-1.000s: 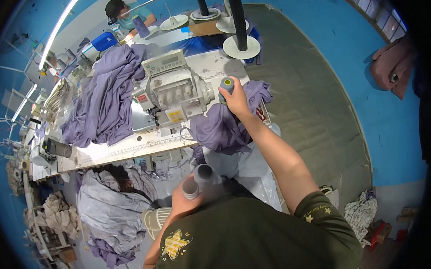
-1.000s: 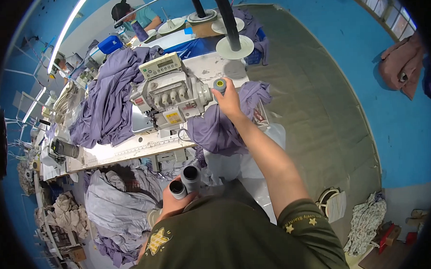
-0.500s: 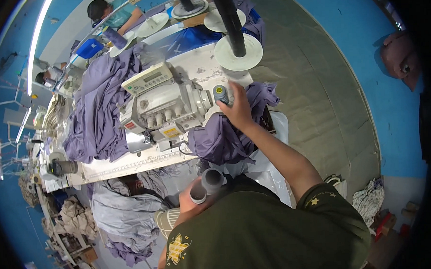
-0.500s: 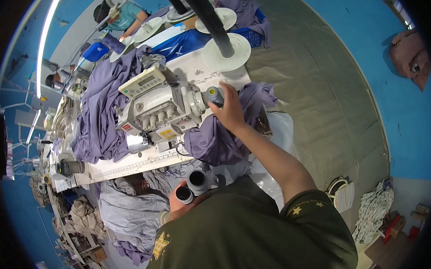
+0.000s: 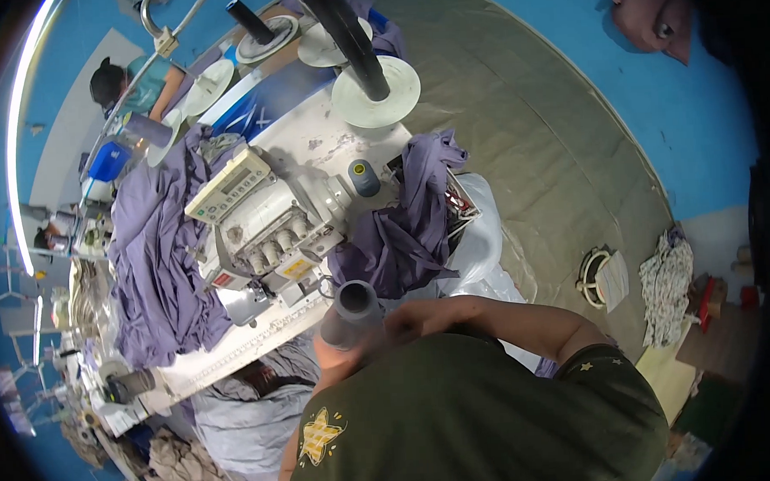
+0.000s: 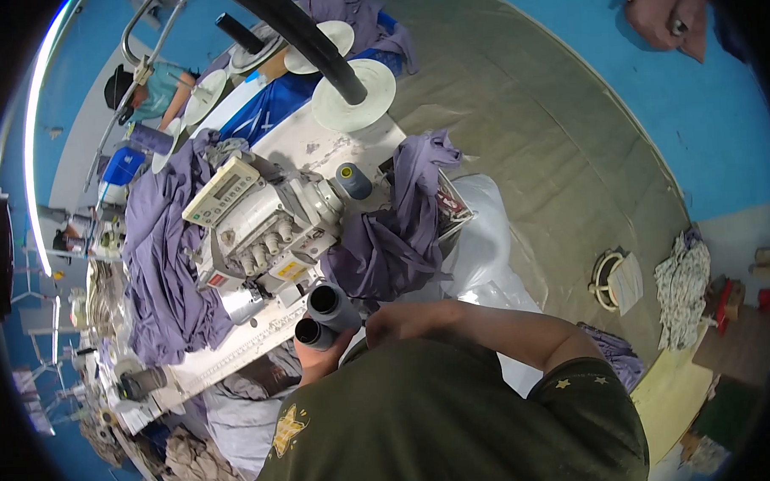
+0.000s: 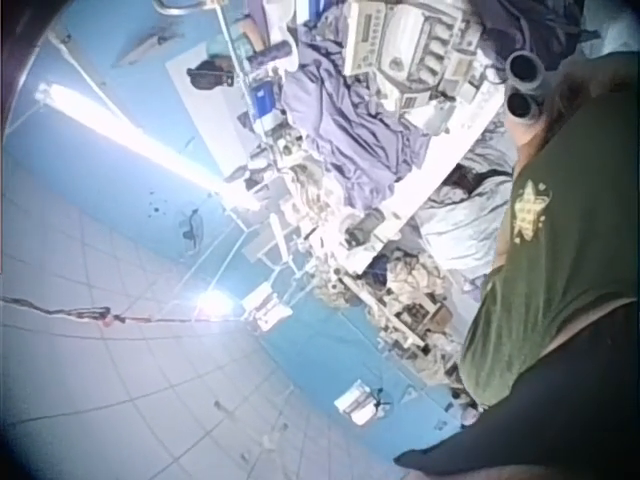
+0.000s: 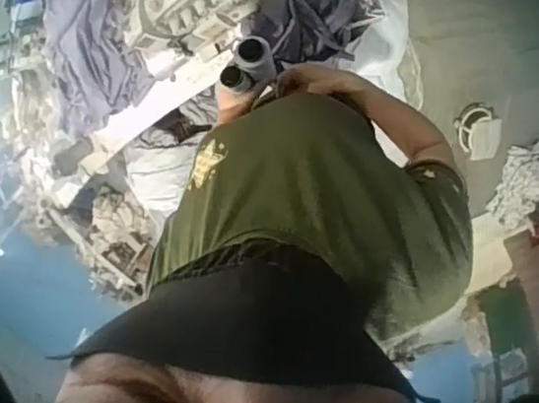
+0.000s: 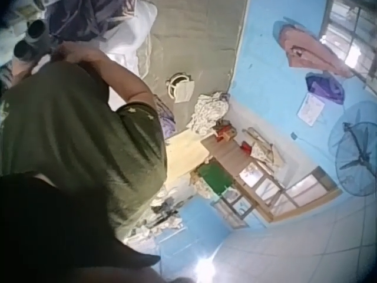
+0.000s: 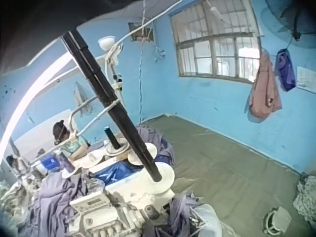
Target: The recorder gathers thread spools, inspects a garment, and then threads an industrial overlock sewing machine in a garment manufacturing environment.
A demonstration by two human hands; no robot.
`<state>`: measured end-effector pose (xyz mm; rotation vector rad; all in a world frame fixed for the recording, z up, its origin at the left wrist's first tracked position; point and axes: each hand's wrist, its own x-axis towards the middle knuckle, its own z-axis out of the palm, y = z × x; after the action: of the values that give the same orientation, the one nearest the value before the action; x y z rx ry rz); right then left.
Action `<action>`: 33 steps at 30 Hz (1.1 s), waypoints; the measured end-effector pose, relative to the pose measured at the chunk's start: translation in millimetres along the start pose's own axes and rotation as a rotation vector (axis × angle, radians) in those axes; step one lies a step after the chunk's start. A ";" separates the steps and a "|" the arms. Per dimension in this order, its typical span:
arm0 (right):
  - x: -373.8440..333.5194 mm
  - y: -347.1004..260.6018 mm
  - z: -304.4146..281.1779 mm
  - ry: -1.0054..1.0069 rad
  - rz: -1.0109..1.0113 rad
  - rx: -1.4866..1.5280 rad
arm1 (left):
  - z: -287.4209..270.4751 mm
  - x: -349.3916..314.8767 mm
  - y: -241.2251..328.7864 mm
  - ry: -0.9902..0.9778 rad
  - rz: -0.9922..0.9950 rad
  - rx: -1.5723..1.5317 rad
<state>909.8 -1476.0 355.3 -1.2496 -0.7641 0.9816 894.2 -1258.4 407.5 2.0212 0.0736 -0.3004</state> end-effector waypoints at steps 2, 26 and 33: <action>8.5 -17.7 11.1 0.176 0.085 0.116 | -16.6 6.9 -6.7 -0.093 0.140 -0.219; -65.6 11.4 -83.2 1.562 0.510 -0.992 | -53.5 27.5 -9.4 -0.559 0.277 -0.238; -63.2 53.2 -139.7 1.203 0.821 -1.348 | -33.7 21.2 13.4 -0.526 0.344 -0.037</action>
<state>999.5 -1589.0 281.0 -3.0154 0.2581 -0.0384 923.2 -1236.2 428.4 1.8187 -0.5850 -0.5907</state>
